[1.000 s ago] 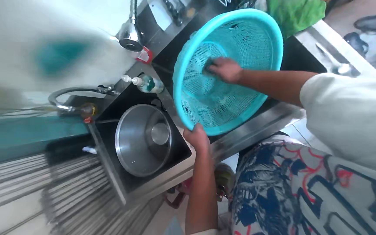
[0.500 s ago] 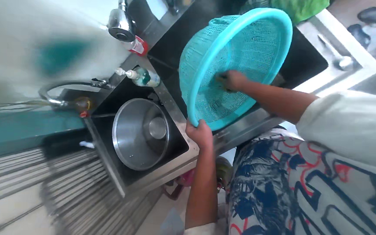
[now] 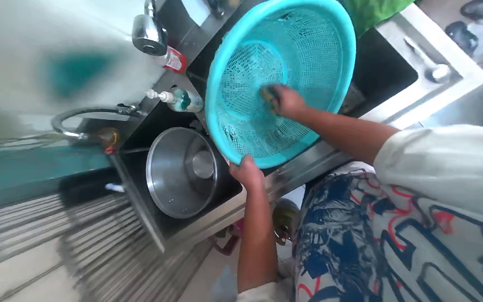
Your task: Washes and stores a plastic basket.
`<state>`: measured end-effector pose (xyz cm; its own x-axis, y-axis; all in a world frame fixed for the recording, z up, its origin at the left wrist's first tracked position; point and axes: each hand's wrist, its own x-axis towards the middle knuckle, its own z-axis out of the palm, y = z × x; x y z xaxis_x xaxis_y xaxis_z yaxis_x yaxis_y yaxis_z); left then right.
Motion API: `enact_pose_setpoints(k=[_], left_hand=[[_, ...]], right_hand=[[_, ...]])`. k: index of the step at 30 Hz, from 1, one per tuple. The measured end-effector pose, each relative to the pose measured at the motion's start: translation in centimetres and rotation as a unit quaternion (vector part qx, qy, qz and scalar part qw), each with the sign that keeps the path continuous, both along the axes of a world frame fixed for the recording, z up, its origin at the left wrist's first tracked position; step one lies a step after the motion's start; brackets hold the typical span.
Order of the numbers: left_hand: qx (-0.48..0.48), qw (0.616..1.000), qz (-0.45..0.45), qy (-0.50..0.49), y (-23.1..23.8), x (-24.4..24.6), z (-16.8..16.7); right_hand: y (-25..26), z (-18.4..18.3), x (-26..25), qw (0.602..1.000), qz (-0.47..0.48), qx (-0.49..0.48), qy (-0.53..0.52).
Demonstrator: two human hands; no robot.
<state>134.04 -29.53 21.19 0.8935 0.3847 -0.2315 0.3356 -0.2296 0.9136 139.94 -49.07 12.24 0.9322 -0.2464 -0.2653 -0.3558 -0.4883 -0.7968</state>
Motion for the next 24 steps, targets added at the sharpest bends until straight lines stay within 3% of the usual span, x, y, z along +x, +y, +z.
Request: enact_pose_setpoints(k=[3, 6, 9, 11, 13, 16, 19, 22, 24], left_hand=[[-0.001, 1.0, -0.008, -0.011, -0.2, -0.2, 0.3], [0.005, 0.999, -0.025, -0.024, -0.3, -0.5, 0.4], [0.01, 0.999, -0.028, -0.018, -0.3, -0.4, 0.3], [0.015, 1.0, -0.023, -0.009, -0.2, -0.5, 0.2], [0.025, 0.999, -0.029, -0.006, -0.4, -0.3, 0.5], [0.033, 0.999, -0.039, -0.008, -0.7, -0.5, 1.0], [0.036, 0.998, -0.057, -0.018, -0.8, -0.3, 1.3], [0.049, 0.995, -0.079, -0.032, -1.0, -0.4, 1.5], [0.038, 0.996, -0.073, -0.035, -0.8, -0.8, 1.4]], right_hand=[[-1.6, 2.7, 2.5, 0.985, -0.118, -0.022, -0.126], [-0.5, 1.7, 4.6, 0.985, -0.133, -0.017, -0.111], [3.3, -1.0, 2.3, 0.99, 0.061, -0.036, -0.123], [5.2, -1.9, 1.1, 0.962, 0.22, -0.084, -0.136], [5.2, -0.4, 2.5, 0.948, 0.254, -0.113, -0.155], [3.9, 1.8, 5.6, 0.928, 0.221, -0.154, -0.255], [1.8, 1.8, 6.6, 0.905, 0.193, -0.194, -0.325], [-0.3, 2.5, 6.1, 0.919, 0.089, -0.197, -0.328], [-2.1, 3.2, 5.7, 0.944, 0.018, -0.19, -0.268]])
